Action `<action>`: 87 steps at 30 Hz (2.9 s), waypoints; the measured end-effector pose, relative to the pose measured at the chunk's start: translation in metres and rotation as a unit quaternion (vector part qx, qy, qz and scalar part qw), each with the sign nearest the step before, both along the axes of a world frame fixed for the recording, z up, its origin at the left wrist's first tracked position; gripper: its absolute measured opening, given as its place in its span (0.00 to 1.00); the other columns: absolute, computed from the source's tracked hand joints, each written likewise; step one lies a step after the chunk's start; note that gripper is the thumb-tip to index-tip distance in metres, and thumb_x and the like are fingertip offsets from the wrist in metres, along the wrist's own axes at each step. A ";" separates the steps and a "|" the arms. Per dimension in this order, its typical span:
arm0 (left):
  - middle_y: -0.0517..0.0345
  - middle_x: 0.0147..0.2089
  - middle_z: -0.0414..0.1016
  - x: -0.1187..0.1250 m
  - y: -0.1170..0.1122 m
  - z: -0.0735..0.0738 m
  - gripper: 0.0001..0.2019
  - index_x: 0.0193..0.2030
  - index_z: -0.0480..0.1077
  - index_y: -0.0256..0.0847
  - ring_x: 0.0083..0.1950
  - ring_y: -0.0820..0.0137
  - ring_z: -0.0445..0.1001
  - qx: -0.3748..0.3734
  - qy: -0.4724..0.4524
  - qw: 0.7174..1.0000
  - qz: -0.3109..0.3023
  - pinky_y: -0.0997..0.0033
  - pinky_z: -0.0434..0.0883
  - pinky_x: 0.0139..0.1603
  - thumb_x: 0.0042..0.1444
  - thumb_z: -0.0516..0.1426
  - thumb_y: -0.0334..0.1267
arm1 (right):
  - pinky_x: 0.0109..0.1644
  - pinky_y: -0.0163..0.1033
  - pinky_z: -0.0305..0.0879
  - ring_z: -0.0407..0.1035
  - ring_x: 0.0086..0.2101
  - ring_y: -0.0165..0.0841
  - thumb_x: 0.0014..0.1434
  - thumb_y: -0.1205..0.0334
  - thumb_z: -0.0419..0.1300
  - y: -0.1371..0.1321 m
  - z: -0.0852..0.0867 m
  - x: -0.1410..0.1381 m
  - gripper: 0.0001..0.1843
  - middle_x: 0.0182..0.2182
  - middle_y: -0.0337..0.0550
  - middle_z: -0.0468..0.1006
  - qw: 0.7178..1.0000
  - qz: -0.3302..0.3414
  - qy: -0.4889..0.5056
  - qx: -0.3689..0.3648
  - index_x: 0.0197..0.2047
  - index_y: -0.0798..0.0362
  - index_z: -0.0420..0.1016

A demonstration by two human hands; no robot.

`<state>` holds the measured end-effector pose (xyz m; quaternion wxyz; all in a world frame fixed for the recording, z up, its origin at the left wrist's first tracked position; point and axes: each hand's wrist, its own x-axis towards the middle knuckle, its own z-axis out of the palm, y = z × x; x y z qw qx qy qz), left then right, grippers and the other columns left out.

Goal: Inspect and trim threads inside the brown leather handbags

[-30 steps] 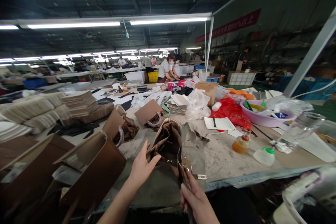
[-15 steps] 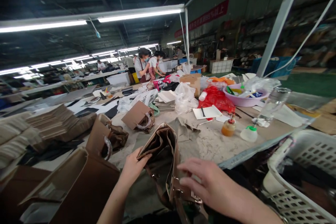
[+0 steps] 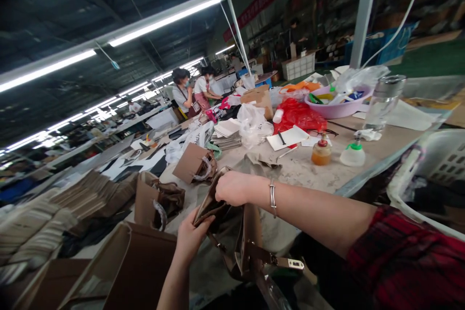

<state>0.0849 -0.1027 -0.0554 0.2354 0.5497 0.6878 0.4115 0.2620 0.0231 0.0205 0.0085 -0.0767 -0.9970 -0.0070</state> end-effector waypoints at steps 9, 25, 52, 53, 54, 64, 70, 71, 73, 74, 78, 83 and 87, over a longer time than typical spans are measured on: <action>0.53 0.43 0.78 -0.011 -0.002 -0.015 0.19 0.46 0.75 0.38 0.46 0.59 0.75 0.056 -0.001 0.997 0.053 0.64 0.71 0.50 0.47 0.62 0.44 | 0.27 0.33 0.51 0.70 0.29 0.30 0.55 0.55 0.60 0.006 0.004 0.015 0.10 0.28 0.40 0.79 0.993 -0.106 0.003 -0.046 0.33 0.50 0.80; 0.54 0.42 0.79 -0.004 0.010 -0.014 0.17 0.43 0.77 0.38 0.46 0.59 0.75 0.061 0.025 0.994 0.087 0.65 0.71 0.50 0.52 0.58 0.46 | 0.33 0.33 0.63 0.73 0.33 0.38 0.54 0.55 0.59 0.028 -0.017 -0.012 0.13 0.28 0.48 0.79 0.964 -0.240 0.100 -0.055 0.30 0.55 0.80; 0.54 0.33 0.78 -0.006 0.018 -0.013 0.18 0.39 0.77 0.36 0.35 0.64 0.76 0.061 0.033 0.991 0.113 0.68 0.72 0.40 0.48 0.60 0.49 | 0.32 0.32 0.64 0.73 0.31 0.36 0.55 0.56 0.59 0.029 -0.013 -0.023 0.12 0.29 0.47 0.79 0.954 -0.279 0.087 -0.059 0.31 0.54 0.80; 0.55 0.33 0.78 -0.007 0.017 -0.013 0.18 0.39 0.77 0.36 0.35 0.65 0.75 0.058 0.037 0.991 0.111 0.69 0.72 0.39 0.48 0.60 0.49 | 0.32 0.32 0.64 0.73 0.31 0.36 0.55 0.56 0.59 0.029 -0.013 -0.023 0.12 0.29 0.47 0.79 0.955 -0.278 0.087 -0.057 0.32 0.54 0.80; 0.55 0.33 0.78 -0.008 0.017 -0.013 0.18 0.39 0.77 0.36 0.34 0.65 0.75 0.056 0.038 0.992 0.109 0.70 0.72 0.38 0.49 0.60 0.49 | 0.32 0.33 0.64 0.73 0.31 0.37 0.55 0.56 0.59 0.029 -0.013 -0.023 0.12 0.29 0.47 0.79 0.955 -0.278 0.086 -0.056 0.32 0.54 0.80; 0.50 0.43 0.78 -0.011 0.016 -0.015 0.18 0.43 0.76 0.37 0.45 0.62 0.75 0.092 0.003 0.991 0.095 0.67 0.72 0.48 0.52 0.57 0.47 | 0.34 0.34 0.66 0.73 0.31 0.38 0.54 0.57 0.59 0.032 -0.019 -0.027 0.12 0.29 0.49 0.79 0.951 -0.288 0.092 -0.064 0.32 0.55 0.80; 0.54 0.38 0.78 -0.010 0.022 -0.010 0.16 0.39 0.76 0.37 0.41 0.65 0.74 0.084 -0.018 0.992 0.094 0.70 0.70 0.45 0.52 0.58 0.47 | 0.34 0.34 0.66 0.73 0.31 0.38 0.54 0.55 0.58 0.034 -0.023 -0.027 0.13 0.28 0.49 0.79 0.954 -0.282 0.085 -0.052 0.31 0.55 0.79; 0.55 0.35 0.78 -0.010 0.023 -0.008 0.16 0.38 0.76 0.36 0.38 0.66 0.74 0.077 -0.016 0.992 0.094 0.71 0.70 0.42 0.52 0.58 0.47 | 0.34 0.34 0.66 0.73 0.32 0.39 0.54 0.55 0.58 0.034 -0.023 -0.027 0.13 0.28 0.48 0.79 0.954 -0.283 0.087 -0.051 0.31 0.55 0.79; 0.58 0.30 0.75 -0.010 0.024 -0.005 0.15 0.35 0.75 0.36 0.33 0.69 0.72 0.065 -0.009 0.994 0.093 0.74 0.68 0.36 0.52 0.58 0.47 | 0.34 0.35 0.66 0.73 0.32 0.39 0.54 0.55 0.58 0.034 -0.023 -0.027 0.13 0.29 0.48 0.79 0.954 -0.281 0.094 -0.051 0.31 0.54 0.79; 0.59 0.28 0.74 -0.009 0.024 -0.005 0.15 0.33 0.74 0.36 0.32 0.70 0.71 0.063 -0.004 0.994 0.092 0.75 0.67 0.34 0.52 0.58 0.48 | 0.34 0.35 0.66 0.73 0.33 0.39 0.54 0.55 0.58 0.034 -0.022 -0.027 0.13 0.29 0.48 0.79 0.954 -0.281 0.096 -0.051 0.31 0.54 0.79; 0.62 0.25 0.70 -0.008 0.025 -0.005 0.14 0.29 0.71 0.37 0.30 0.72 0.67 0.071 0.004 0.993 0.092 0.77 0.62 0.30 0.53 0.57 0.47 | 0.35 0.36 0.66 0.74 0.33 0.39 0.54 0.56 0.58 0.032 -0.019 -0.026 0.13 0.30 0.49 0.79 0.953 -0.284 0.086 -0.052 0.32 0.54 0.79; 0.64 0.23 0.64 -0.008 0.027 -0.008 0.14 0.27 0.68 0.38 0.28 0.74 0.63 0.073 0.009 0.994 0.082 0.78 0.59 0.29 0.54 0.56 0.47 | 0.35 0.36 0.67 0.74 0.33 0.40 0.55 0.56 0.58 0.028 -0.015 -0.025 0.12 0.30 0.49 0.79 0.952 -0.290 0.082 -0.052 0.32 0.54 0.79; 0.64 0.24 0.64 -0.008 0.027 -0.010 0.13 0.27 0.67 0.38 0.28 0.74 0.62 0.078 0.004 0.993 0.084 0.78 0.59 0.30 0.54 0.56 0.46 | 0.38 0.35 0.67 0.73 0.35 0.39 0.56 0.55 0.58 0.026 -0.012 -0.024 0.14 0.31 0.51 0.79 0.951 -0.294 0.072 -0.054 0.34 0.56 0.79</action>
